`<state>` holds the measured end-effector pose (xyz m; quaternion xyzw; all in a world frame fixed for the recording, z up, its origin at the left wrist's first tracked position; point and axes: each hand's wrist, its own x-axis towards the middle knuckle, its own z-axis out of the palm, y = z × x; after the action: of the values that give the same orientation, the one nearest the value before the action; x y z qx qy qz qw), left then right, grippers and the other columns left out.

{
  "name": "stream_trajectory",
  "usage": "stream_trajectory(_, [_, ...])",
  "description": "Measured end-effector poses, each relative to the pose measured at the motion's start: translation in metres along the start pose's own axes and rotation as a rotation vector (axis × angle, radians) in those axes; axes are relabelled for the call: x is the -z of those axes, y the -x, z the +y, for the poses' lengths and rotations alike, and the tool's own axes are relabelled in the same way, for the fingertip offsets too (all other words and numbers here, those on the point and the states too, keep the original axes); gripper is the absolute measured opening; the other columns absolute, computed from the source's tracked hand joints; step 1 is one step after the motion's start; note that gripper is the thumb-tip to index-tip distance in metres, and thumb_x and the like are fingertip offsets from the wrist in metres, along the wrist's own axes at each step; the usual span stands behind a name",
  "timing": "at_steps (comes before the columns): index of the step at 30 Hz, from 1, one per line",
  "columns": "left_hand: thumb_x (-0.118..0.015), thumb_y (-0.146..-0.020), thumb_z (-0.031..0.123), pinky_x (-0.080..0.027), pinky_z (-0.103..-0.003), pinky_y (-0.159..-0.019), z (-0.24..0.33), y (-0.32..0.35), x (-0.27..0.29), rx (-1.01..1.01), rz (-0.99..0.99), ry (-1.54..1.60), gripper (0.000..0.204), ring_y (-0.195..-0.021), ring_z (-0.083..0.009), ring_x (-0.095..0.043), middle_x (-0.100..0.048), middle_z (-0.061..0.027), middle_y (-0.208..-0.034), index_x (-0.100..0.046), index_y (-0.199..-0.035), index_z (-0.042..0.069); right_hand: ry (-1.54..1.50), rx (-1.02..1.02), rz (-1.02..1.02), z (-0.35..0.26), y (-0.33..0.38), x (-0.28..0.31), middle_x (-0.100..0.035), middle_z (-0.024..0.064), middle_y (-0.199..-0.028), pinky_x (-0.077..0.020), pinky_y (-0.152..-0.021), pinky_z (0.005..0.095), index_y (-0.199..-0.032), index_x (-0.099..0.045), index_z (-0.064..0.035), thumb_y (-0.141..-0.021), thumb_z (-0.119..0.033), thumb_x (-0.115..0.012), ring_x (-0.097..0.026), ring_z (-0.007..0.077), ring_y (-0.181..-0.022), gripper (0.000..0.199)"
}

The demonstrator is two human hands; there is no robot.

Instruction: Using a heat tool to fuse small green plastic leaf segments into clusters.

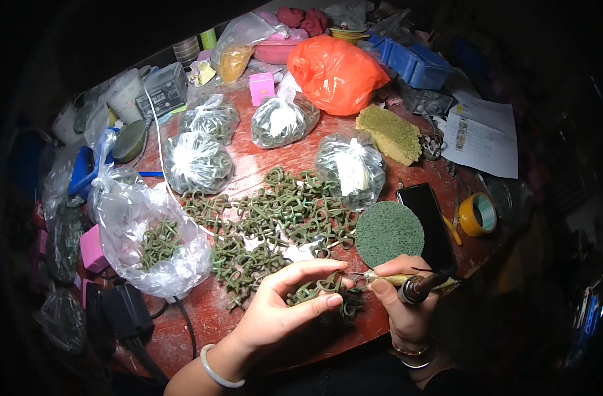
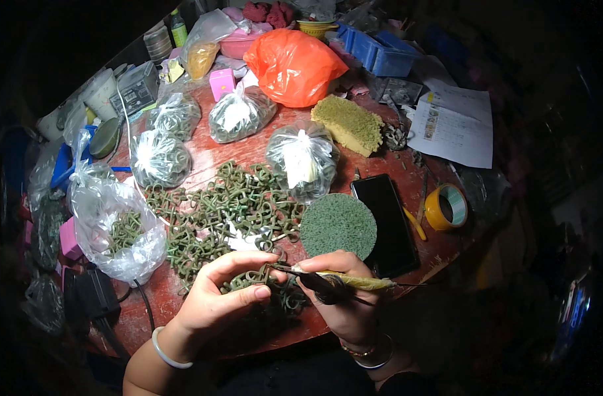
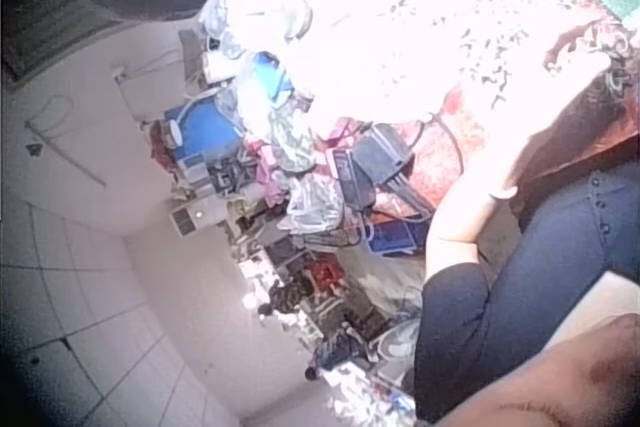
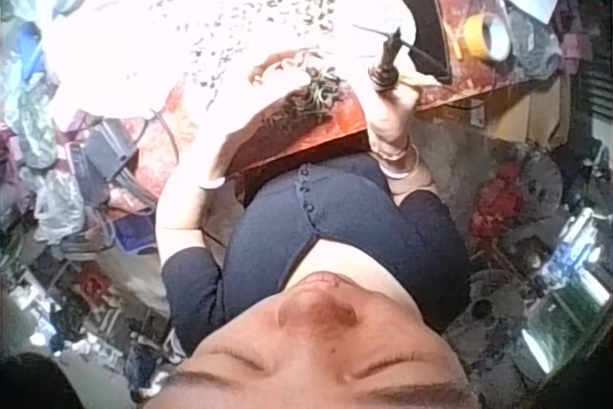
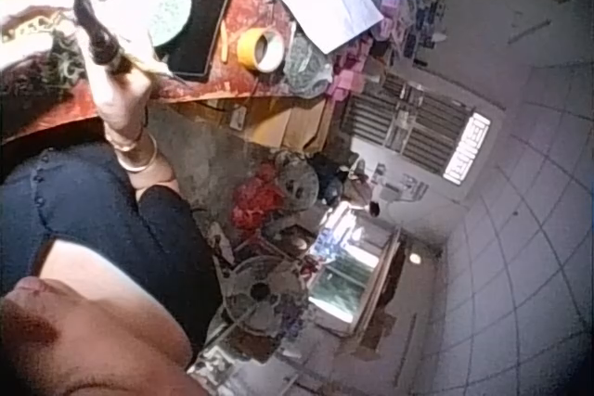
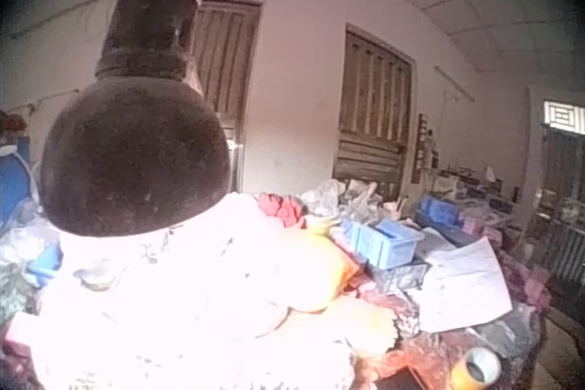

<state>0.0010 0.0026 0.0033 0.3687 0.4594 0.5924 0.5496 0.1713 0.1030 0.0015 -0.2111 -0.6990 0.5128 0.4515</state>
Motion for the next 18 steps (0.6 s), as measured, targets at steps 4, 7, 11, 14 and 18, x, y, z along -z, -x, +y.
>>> stream_trajectory(4, [-0.064,-0.088,0.006,-0.047,-0.028,-0.088,0.0039,0.0024,0.0002,0.084,-0.014,0.119,0.035,-0.097,-0.0122,-0.059,-0.065,-0.0083,-0.109,-0.055,-0.121,0.0,-0.088,-0.05,-0.116,0.003,-0.0017,0.0031,-0.064,0.0105,-0.093,-0.0489,-0.071,0.0262,-0.097,-0.061,0.0008,-0.08,0.004,-0.069,-0.062,0.0153,-0.081,0.019])
stream_trajectory(7, [-0.064,-0.088,0.006,-0.048,-0.027,-0.083,0.0047,0.0027,-0.001,0.102,-0.022,0.12,0.034,-0.091,-0.0105,-0.059,-0.066,-0.0074,-0.106,-0.056,-0.119,-0.001,-0.05,-0.068,-0.1,0.001,-0.0031,0.0025,-0.064,0.0092,-0.09,-0.0487,-0.071,0.0258,-0.096,-0.062,0.0002,-0.08,0.002,-0.07,-0.062,0.0148,-0.08,0.018])
stream_trajectory(11, [-0.065,-0.088,0.007,-0.049,-0.026,-0.08,0.0024,0.0037,0.0002,0.083,-0.002,0.088,0.031,-0.09,-0.0096,-0.059,-0.065,-0.0052,-0.102,-0.059,-0.117,-0.001,-0.064,-0.077,-0.148,-0.0034,-0.0054,0.0028,-0.064,0.0077,-0.086,-0.0483,-0.071,0.0255,-0.093,-0.064,-0.0004,-0.078,0.0,-0.072,-0.062,0.0141,-0.078,0.017])
stream_trajectory(14, [-0.065,-0.087,0.007,-0.048,-0.026,-0.081,0.003,0.0039,0.0009,0.05,-0.013,0.004,0.03,-0.091,-0.0098,-0.059,-0.065,-0.004,-0.102,-0.06,-0.116,0.0,-0.04,-0.158,-0.263,-0.0047,-0.0046,0.0091,-0.065,0.0074,-0.086,-0.0464,-0.067,0.0252,-0.092,-0.065,-0.0008,-0.076,0.001,-0.073,-0.061,0.0136,-0.076,0.018])
stream_trajectory(18, [-0.066,-0.086,0.008,-0.047,-0.025,-0.084,0.0005,0.0037,0.0021,0.074,-0.026,0.031,0.032,-0.093,-0.0102,-0.059,-0.064,-0.004,-0.105,-0.06,-0.117,0.0,-0.137,-0.195,-0.153,-0.0059,-0.0035,0.0076,-0.064,0.0073,-0.084,-0.0451,-0.066,0.0251,-0.091,-0.065,0.0003,-0.077,0.004,-0.071,-0.059,0.0128,-0.074,0.016])
